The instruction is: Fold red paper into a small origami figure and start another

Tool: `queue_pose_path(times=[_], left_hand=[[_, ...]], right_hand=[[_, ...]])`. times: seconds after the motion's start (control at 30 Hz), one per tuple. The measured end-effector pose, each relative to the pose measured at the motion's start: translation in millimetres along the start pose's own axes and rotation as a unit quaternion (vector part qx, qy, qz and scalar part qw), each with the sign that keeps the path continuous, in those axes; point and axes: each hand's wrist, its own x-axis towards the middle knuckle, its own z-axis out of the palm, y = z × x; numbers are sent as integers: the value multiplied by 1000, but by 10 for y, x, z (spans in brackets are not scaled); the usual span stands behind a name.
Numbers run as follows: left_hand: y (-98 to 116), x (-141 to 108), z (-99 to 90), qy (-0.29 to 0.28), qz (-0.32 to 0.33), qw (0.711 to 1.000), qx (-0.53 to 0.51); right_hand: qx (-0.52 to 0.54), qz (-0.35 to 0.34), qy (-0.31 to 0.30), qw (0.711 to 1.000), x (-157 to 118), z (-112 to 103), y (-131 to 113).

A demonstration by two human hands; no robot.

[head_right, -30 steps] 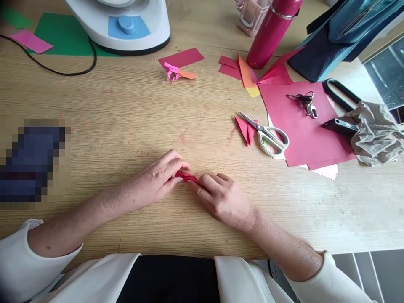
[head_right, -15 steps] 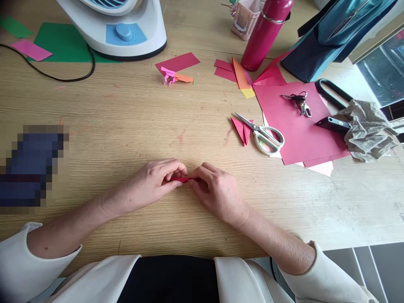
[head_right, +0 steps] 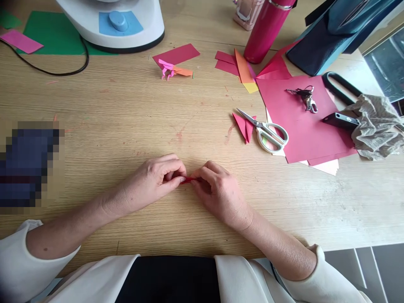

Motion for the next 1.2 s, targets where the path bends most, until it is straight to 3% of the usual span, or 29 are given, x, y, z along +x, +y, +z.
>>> queue_pose_path(times=[0.17,0.5,0.6,0.7,0.8,0.9,0.97,1.1,1.2], left_hand=[[12,13,14,1,-9,1000,17],[30,51,36,-8,-22,998,51],[-2,45,4,37,13,998,49],[-37,44,-11,129,17,990,48],[-44,64,12,166,-50,981,-92],[-9,96,49,111,-98,945,-291],[29,112,64,87,-106,920,-368],[88,121,56,75,-122,896,-420],[79,118,39,79,-127,901,-407]], right_hand=[[-59,-27,17,998,1,19,13],[-73,-16,29,997,34,56,30],[-25,3,40,999,32,35,44],[38,31,75,996,30,2,62],[108,73,102,986,26,-15,70],[165,96,104,976,10,5,49],[177,94,95,975,-5,35,26],[158,53,67,984,-32,86,-3],[117,-20,60,991,-44,80,28]])
